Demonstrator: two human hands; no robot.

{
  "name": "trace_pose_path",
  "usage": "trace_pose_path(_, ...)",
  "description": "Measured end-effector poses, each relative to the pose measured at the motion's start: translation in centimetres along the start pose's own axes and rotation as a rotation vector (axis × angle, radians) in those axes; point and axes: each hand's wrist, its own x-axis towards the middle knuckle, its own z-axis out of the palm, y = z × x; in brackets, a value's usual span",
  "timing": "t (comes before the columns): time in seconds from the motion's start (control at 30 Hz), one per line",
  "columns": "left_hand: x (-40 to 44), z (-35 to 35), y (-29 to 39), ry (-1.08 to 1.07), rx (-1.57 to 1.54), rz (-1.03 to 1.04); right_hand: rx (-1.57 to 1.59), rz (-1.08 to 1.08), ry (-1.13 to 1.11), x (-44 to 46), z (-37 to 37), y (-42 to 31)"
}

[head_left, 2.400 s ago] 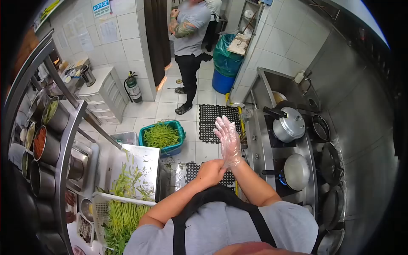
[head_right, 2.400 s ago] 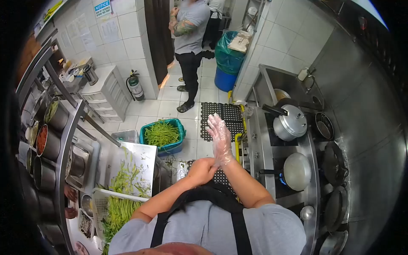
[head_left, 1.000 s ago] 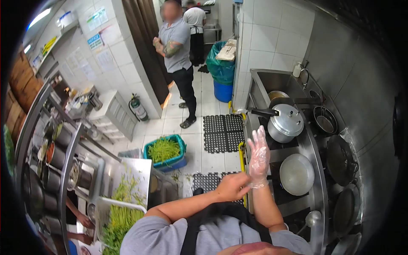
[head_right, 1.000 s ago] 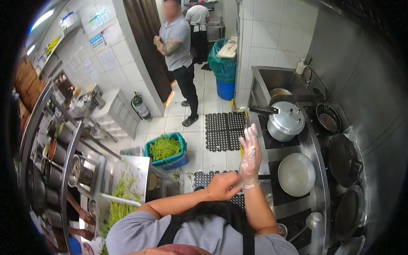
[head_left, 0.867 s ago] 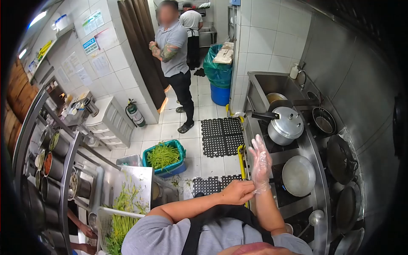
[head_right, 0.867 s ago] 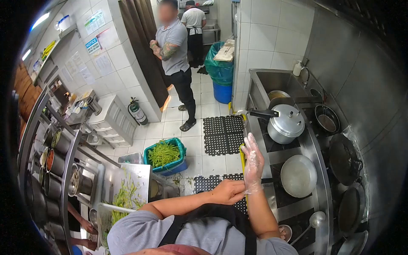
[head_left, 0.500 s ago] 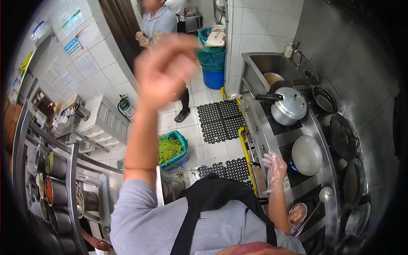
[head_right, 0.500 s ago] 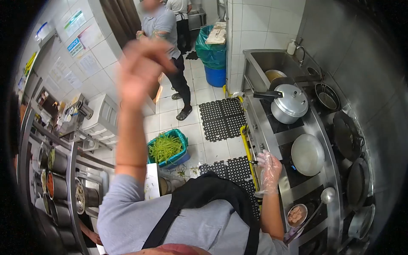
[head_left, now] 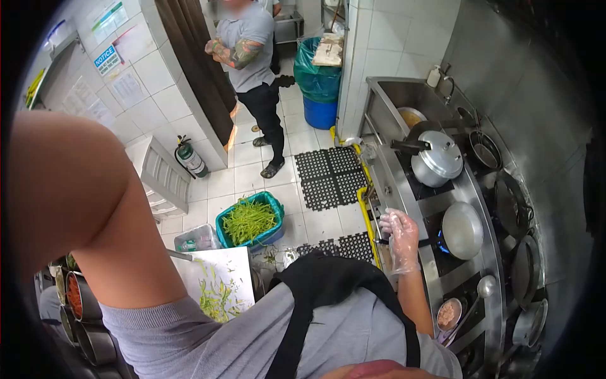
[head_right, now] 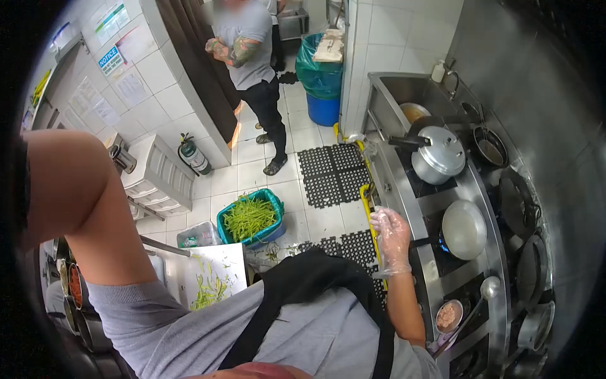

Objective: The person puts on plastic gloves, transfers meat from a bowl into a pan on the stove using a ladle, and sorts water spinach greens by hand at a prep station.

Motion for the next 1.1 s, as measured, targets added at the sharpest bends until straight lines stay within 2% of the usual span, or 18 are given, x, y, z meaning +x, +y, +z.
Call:
trace_pose_path(0.17, -0.8, 3.7, 1.1, -0.071, -0.062, -0.061, -0.225, 0.016, -0.074, 0.6, 0.7, 1.1)
trace_pose_path(0.27, -1.5, 4.8, 1.8, -0.086, -0.090, -0.079, -0.222, 0.071, -0.116, 1.2, -0.1, 3.2)
trace_pose_path(0.57, -3.1, 6.1, 3.7, -0.088, -0.188, -0.092, -0.184, 0.114, -0.114, 1.1, -1.8, 2.4)
trace_pose_path(0.83, -8.9, 4.3, 8.5, -0.080, -0.471, -0.023, -0.185, 0.147, -0.039, 0.4, -5.6, 4.1)
trace_pose_path(0.9, -11.1, 3.7, 10.3, -0.103, -0.567, -0.002, -0.284, 0.131, -0.026, 0.4, -6.3, 4.6)
trace_pose_path(0.97, -13.1, 3.8, 11.8, -0.169, -0.677, 0.017, -0.489, 0.028, -0.070, 0.3, -7.0, 4.7)
trace_pose_path(1.03, -14.9, 3.8, 13.2, -0.243, -0.786, 0.023, -0.253, 0.141, 0.021, -0.2, -5.3, 2.9)
trace_pose_path(1.1, -16.5, 3.2, 14.3, -0.278, -0.863, 0.042, -0.213, 0.211, 0.035, -0.2, -5.2, 3.7)
